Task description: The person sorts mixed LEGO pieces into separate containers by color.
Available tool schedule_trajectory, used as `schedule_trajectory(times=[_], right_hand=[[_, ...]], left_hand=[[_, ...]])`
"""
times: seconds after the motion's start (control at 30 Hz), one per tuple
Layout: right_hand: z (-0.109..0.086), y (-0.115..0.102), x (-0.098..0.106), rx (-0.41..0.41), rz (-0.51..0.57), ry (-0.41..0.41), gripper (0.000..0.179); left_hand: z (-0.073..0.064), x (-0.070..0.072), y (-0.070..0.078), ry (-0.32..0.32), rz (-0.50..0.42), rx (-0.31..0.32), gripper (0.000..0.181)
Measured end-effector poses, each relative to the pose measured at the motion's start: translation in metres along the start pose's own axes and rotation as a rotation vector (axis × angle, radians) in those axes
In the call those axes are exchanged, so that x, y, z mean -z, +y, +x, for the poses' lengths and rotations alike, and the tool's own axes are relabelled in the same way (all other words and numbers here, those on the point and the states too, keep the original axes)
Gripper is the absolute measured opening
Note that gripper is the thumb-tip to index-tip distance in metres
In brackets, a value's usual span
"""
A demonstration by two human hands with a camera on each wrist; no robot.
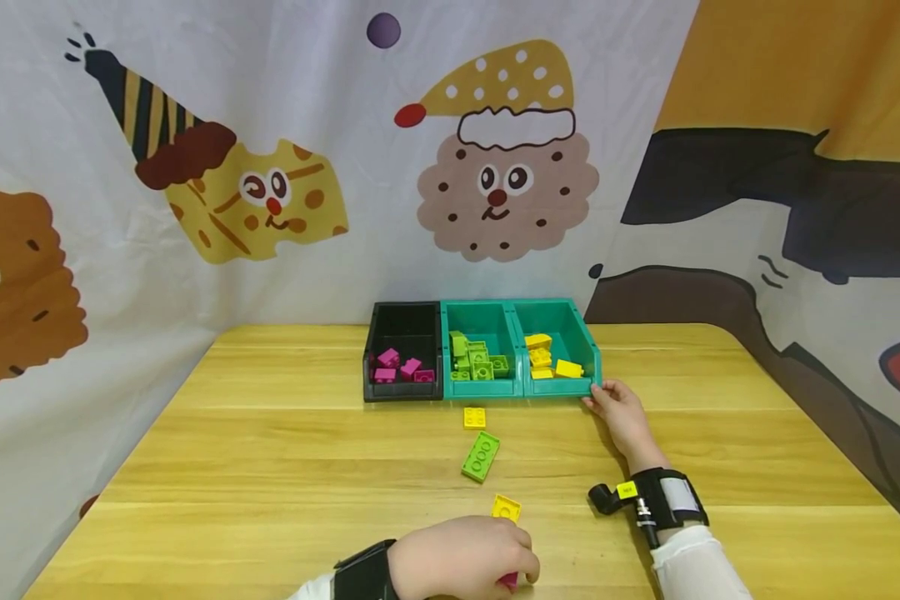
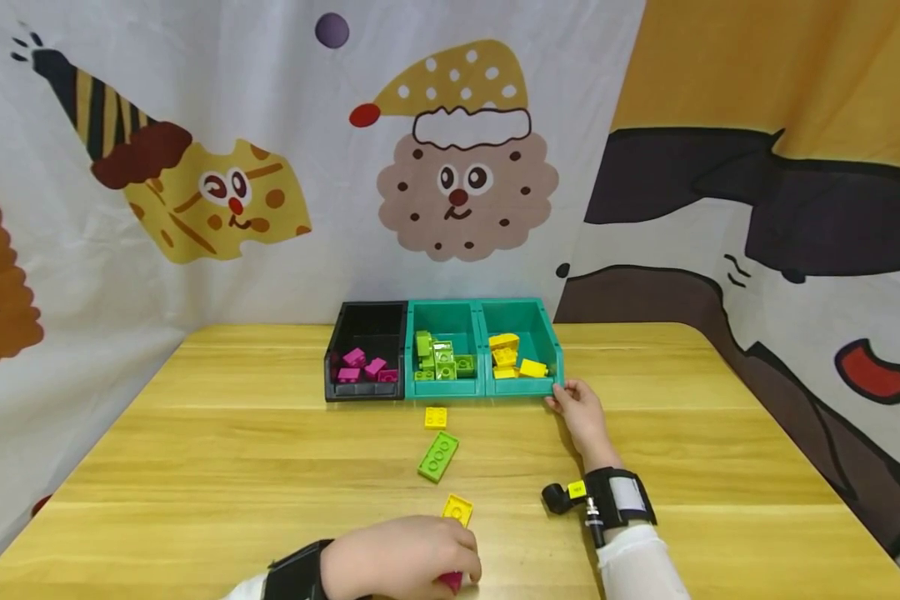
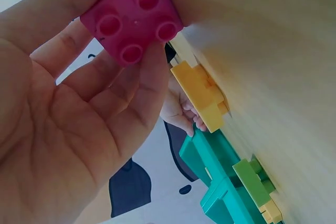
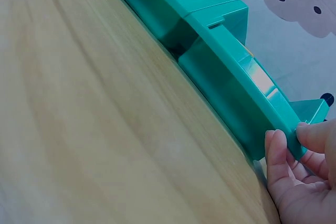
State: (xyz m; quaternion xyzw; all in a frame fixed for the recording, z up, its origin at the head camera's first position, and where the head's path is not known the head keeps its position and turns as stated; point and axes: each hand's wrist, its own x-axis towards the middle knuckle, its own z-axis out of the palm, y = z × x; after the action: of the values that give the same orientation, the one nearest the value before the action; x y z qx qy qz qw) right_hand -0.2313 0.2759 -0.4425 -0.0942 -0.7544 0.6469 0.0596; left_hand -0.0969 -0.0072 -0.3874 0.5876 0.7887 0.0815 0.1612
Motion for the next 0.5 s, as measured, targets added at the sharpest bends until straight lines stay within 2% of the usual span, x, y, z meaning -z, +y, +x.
schedule_trajectory(times=[0.3, 0.5], right_hand=[[0.0001, -0.0008, 0.0003, 0.001, -0.010, -0.002, 0.029], [-0.0004, -0.0015, -0.0005, -0.005, -0.016, -0.004, 0.028]], left_hand=[[-0.0007, -0.0011, 0.0010, 0.004, 0.000, 0.037, 0.015], [0.0002, -0.0026, 0.0013, 0.030, 0.003, 0.070, 0.018]])
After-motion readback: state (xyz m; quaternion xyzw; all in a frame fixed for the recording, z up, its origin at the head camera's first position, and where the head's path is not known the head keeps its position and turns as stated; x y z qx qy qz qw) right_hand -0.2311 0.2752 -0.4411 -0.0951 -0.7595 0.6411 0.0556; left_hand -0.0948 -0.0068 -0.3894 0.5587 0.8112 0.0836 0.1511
